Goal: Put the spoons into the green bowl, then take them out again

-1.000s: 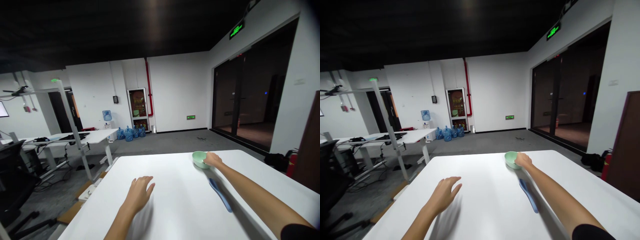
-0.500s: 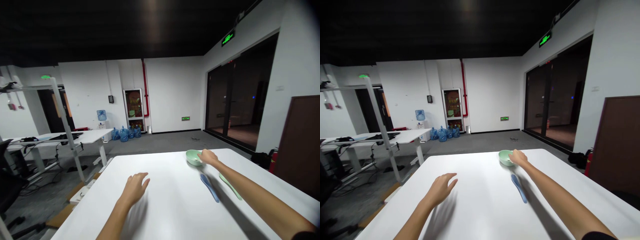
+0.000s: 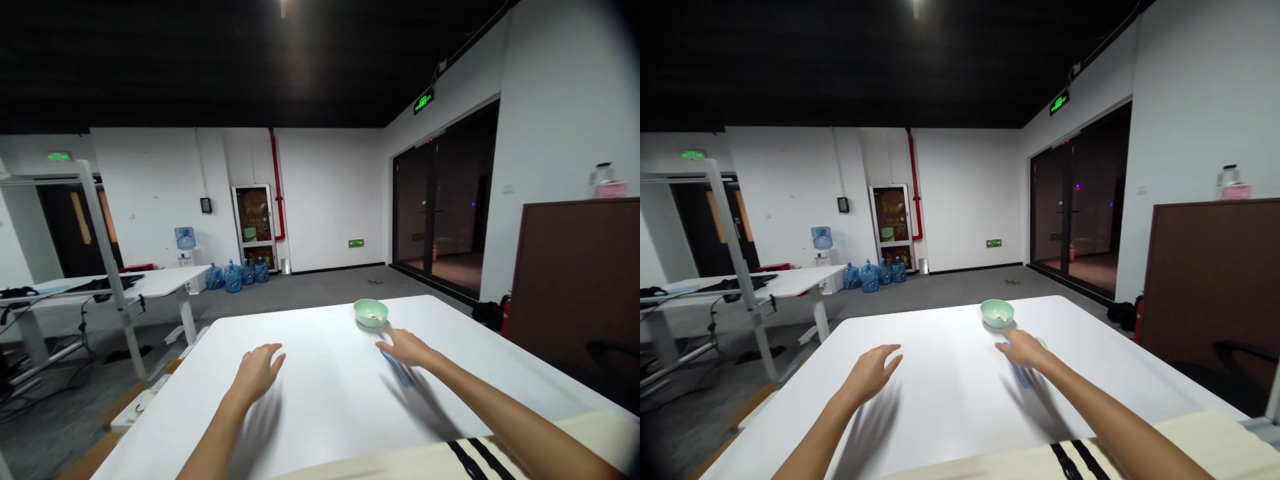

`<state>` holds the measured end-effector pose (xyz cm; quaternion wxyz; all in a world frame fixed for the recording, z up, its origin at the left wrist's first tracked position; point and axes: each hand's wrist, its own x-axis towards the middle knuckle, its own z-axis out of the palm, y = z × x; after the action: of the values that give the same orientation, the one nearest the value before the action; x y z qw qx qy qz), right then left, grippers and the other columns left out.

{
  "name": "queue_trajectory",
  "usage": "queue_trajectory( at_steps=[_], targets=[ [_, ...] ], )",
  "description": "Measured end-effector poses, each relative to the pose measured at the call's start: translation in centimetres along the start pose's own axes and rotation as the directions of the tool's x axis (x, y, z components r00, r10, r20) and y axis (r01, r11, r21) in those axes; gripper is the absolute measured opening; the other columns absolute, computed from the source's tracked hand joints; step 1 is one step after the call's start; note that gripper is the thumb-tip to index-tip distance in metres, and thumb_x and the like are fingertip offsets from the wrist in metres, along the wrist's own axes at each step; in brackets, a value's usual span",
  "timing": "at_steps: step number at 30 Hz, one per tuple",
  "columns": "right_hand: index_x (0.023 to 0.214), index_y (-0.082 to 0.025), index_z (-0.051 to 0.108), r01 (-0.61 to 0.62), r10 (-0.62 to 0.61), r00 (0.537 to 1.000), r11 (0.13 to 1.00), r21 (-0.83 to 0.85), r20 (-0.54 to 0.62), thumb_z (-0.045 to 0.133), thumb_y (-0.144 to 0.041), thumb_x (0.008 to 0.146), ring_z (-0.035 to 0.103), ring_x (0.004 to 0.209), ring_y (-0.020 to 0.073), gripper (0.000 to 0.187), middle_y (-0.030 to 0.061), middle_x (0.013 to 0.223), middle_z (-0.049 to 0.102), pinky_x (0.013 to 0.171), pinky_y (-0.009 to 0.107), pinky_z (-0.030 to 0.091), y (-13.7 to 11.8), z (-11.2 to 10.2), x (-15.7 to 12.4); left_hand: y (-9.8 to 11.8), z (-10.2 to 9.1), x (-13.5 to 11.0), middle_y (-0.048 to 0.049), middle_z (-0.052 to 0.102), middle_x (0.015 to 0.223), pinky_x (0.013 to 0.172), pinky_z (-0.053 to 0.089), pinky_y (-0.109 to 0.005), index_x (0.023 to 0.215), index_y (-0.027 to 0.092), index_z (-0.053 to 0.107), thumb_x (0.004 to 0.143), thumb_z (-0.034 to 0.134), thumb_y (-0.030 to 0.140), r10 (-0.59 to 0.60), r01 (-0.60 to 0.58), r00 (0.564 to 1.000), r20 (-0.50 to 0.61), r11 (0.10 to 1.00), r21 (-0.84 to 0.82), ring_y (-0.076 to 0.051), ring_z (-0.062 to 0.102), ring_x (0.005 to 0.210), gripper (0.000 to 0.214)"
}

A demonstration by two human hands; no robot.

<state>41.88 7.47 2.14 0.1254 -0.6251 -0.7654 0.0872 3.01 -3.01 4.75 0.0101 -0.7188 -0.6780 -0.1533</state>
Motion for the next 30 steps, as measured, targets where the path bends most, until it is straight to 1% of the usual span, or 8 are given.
queue_trajectory(
  at_steps=[4,7,11,17,22,26,30],
  targets=[
    [0.129,-0.02,0.059,0.078,-0.078,0.997,0.997,0.004,-0.029,0.048,-0.052,0.091,0.059,0.117,0.0306,0.051,0.013,0.126,0.065,0.091,0.035,0.043,0.3,0.9,-0.7,-0.2,0.3,0.0,-0.0076,0.063,0.138,0.106,0.042,-0.039,0.132,0.022,0.06,0.096,0.036,0.045,-0.005,0.005,1.0,0.0,1.0,-0.008,-0.025,0.056,0.128,0.049],
    [0.13,-0.022,0.058,0.083,-0.083,0.995,0.997,0.003,-0.056,0.046,-0.051,0.092,0.058,0.118,0.0303,0.049,0.0121,0.127,0.065,0.093,0.036,0.042,0.4,1.0,-0.8,-0.3,0.5,0.1,-0.0078,0.063,0.138,0.107,0.042,-0.04,0.133,0.022,0.06,0.097,0.035,0.045,-0.001,0.001,1.0,0.007,1.0,-0.009,-0.025,0.056,0.129,0.05],
    [0.128,-0.021,0.059,0.072,-0.071,0.996,0.997,0.001,-0.047,0.047,-0.05,0.092,0.056,0.122,0.0308,0.048,0.0124,0.128,0.065,0.096,0.036,0.041,0.6,1.0,-0.8,-0.1,0.4,0.1,-0.0074,0.063,0.138,0.106,0.043,-0.04,0.132,0.022,0.06,0.096,0.035,0.047,0.0,0.0,1.0,0.012,1.0,-0.01,-0.025,0.056,0.129,0.051],
    [0.126,-0.02,0.06,0.065,-0.064,0.997,0.998,0.006,-0.048,0.045,-0.051,0.092,0.058,0.119,0.0304,0.049,0.0132,0.126,0.065,0.091,0.035,0.043,0.9,0.9,-0.8,0.4,0.0,0.0,-0.0081,0.063,0.138,0.106,0.042,-0.04,0.133,0.021,0.06,0.096,0.034,0.045,-0.003,0.003,1.0,0.025,1.0,-0.01,-0.025,0.056,0.129,0.051],
    [0.124,-0.019,0.061,0.074,-0.074,0.996,0.997,0.0,-0.041,0.046,-0.05,0.092,0.061,0.113,0.0293,0.047,0.013,0.119,0.068,0.085,0.032,0.043,0.9,1.0,-0.9,0.3,0.1,-0.1,-0.0081,0.063,0.138,0.106,0.042,-0.041,0.133,0.02,0.059,0.096,0.034,0.046,-0.003,0.004,1.0,0.02,1.0,-0.012,-0.026,0.057,0.128,0.052],
    [0.122,-0.02,0.063,0.05,-0.05,0.997,0.999,-0.003,-0.065,0.047,-0.049,0.093,0.063,0.109,0.0282,0.044,0.0127,0.114,0.07,0.081,0.03,0.042,0.9,1.0,-0.1,0.2,0.3,0.0,-0.0077,0.063,0.138,0.106,0.042,-0.041,0.133,0.021,0.06,0.096,0.035,0.046,0.005,-0.005,1.0,0.015,1.0,-0.013,-0.026,0.056,0.129,0.051],
    [0.117,-0.018,0.065,0.012,-0.015,0.994,0.999,-0.036,-0.104,0.047,-0.048,0.093,0.065,0.104,0.028,0.042,0.0136,0.11,0.071,0.077,0.029,0.042,0.9,0.2,2.4,0.0,0.4,0.1,-0.0077,0.063,0.138,0.107,0.042,-0.041,0.133,0.021,0.06,0.096,0.035,0.047,0.006,-0.006,1.0,0.017,1.0,-0.017,-0.026,0.056,0.129,0.051]
  ],
)
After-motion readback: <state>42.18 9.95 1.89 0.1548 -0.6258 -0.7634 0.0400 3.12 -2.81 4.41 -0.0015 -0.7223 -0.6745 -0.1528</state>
